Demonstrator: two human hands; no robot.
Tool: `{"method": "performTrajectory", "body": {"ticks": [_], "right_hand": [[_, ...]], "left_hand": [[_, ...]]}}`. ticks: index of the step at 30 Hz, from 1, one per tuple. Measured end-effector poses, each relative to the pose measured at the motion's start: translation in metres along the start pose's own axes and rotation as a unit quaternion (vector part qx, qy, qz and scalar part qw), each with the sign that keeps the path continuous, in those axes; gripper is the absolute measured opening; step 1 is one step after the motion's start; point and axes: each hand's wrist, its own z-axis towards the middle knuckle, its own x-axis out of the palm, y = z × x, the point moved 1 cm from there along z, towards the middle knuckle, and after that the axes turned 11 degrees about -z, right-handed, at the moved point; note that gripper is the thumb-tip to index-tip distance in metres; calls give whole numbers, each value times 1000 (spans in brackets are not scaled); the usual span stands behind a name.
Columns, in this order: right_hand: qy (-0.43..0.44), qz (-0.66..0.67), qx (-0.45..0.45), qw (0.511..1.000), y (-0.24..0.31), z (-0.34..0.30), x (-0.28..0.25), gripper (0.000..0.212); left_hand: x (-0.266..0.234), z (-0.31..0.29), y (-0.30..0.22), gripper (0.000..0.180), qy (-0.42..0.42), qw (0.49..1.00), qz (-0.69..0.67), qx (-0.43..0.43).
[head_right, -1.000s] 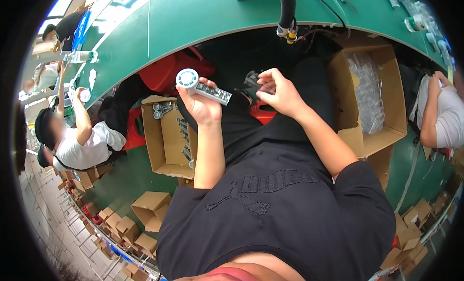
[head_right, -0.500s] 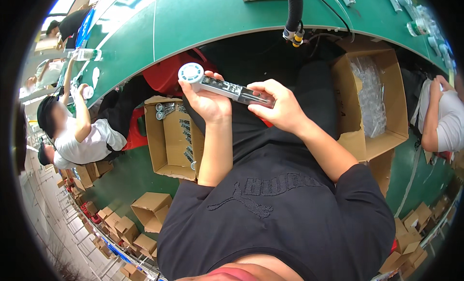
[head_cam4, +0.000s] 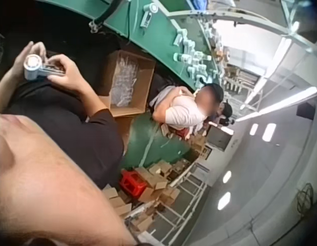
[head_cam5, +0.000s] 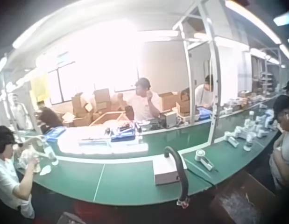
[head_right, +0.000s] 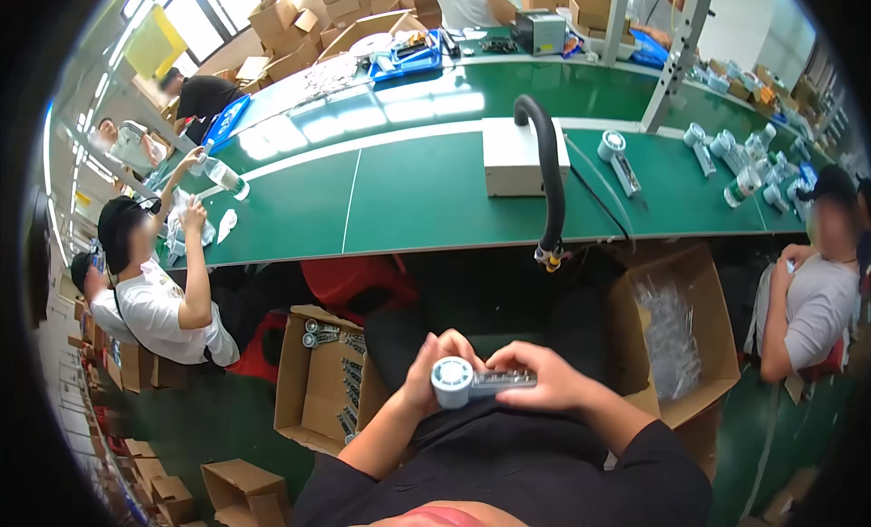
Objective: Assembling handheld electronic devices on a factory production line.
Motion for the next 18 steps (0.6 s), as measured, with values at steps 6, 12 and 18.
{"method": "performTrajectory", "body": {"ticks": [6, 12, 18], "right_hand": [[36, 393, -34, 918, -4, -21, 11, 46], [12, 301, -24, 953, 18, -42, 22, 64], [-37, 43, -244, 968, 78, -65, 30, 55]], "left_hand": [[32, -20, 18, 69, 52, 995, -85, 3], [64, -51, 13, 76, 86, 982, 151, 71], [103, -67, -10, 60, 281, 893, 275, 218]]}}
